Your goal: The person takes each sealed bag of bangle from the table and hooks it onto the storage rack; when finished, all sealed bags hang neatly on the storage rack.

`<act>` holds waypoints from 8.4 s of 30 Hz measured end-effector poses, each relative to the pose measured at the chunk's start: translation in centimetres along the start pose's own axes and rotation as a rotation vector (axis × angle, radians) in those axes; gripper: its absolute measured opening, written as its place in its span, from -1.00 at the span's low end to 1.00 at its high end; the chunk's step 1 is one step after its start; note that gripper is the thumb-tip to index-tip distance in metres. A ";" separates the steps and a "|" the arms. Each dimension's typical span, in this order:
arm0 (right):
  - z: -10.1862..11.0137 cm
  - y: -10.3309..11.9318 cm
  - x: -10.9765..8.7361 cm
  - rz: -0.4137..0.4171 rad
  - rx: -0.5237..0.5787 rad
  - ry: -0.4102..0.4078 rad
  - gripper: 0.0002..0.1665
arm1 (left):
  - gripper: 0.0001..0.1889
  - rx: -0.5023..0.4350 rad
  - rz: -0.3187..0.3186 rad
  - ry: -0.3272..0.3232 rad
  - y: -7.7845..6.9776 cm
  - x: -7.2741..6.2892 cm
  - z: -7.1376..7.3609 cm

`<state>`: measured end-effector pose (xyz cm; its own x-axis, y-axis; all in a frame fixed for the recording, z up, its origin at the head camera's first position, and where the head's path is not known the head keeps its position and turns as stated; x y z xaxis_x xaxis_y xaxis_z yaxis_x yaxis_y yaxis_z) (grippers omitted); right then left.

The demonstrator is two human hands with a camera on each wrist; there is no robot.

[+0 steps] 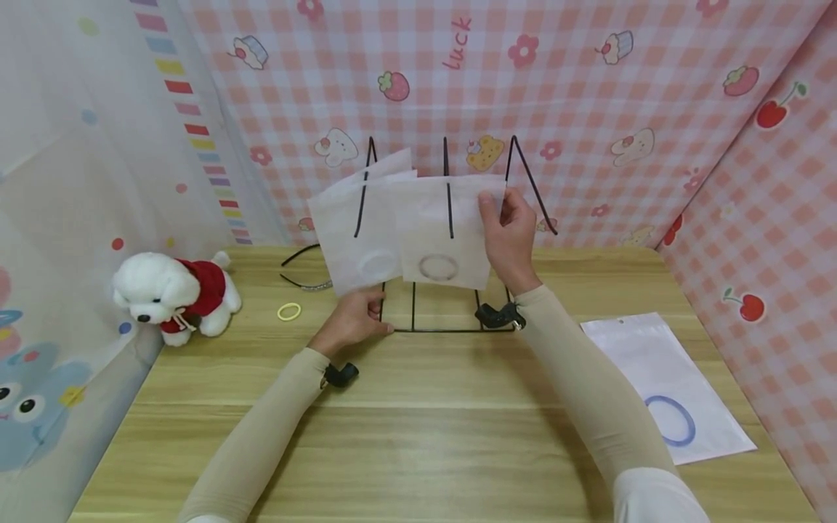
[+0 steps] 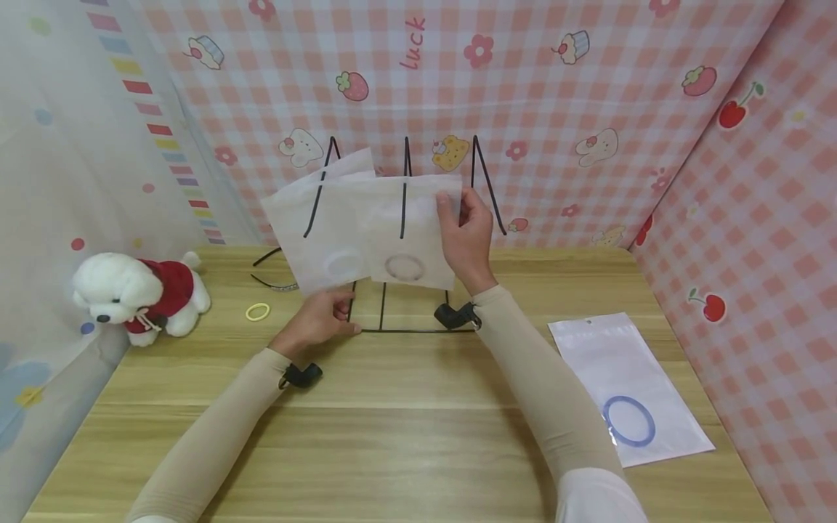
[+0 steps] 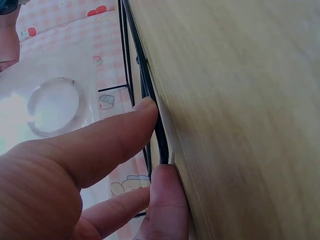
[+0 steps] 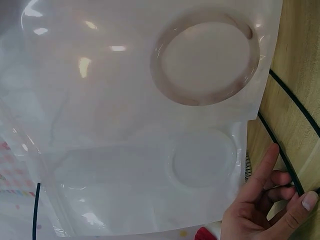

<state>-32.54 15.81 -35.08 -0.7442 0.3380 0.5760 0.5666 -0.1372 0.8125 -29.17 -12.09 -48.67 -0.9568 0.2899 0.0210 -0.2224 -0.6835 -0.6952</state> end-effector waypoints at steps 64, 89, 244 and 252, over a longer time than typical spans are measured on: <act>30.3 -8.8 -5.2 -0.443 -0.892 0.518 0.14 | -0.26 0.023 -0.004 -0.029 0.5 0.0 0.0; 34.5 -9.3 -7.2 -0.596 -0.999 0.504 0.27 | -0.30 0.003 0.015 -0.026 0.7 -0.2 0.1; 9.9 0.4 5.1 -0.228 0.259 0.196 -0.85 | -0.28 -0.030 -0.008 -0.015 0.7 0.3 0.1; 10.9 0.4 5.0 -0.238 0.089 0.166 -0.64 | -0.23 -0.032 0.006 -0.012 0.6 0.3 -0.1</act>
<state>-32.15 27.56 -32.84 -0.9034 0.1934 0.3827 0.3922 0.0119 0.9198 -29.59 -12.39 -49.15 -0.9603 0.2777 0.0248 -0.2105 -0.6638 -0.7177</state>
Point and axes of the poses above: each hand's wrist, its own x-axis towards the middle knuckle, its own z-axis out of the back of the hand, y = z × x, the point moved 5 cm from there along x, towards the middle knuckle, and after that the axes turned 6 degrees about -y, right-handed, at the moved point
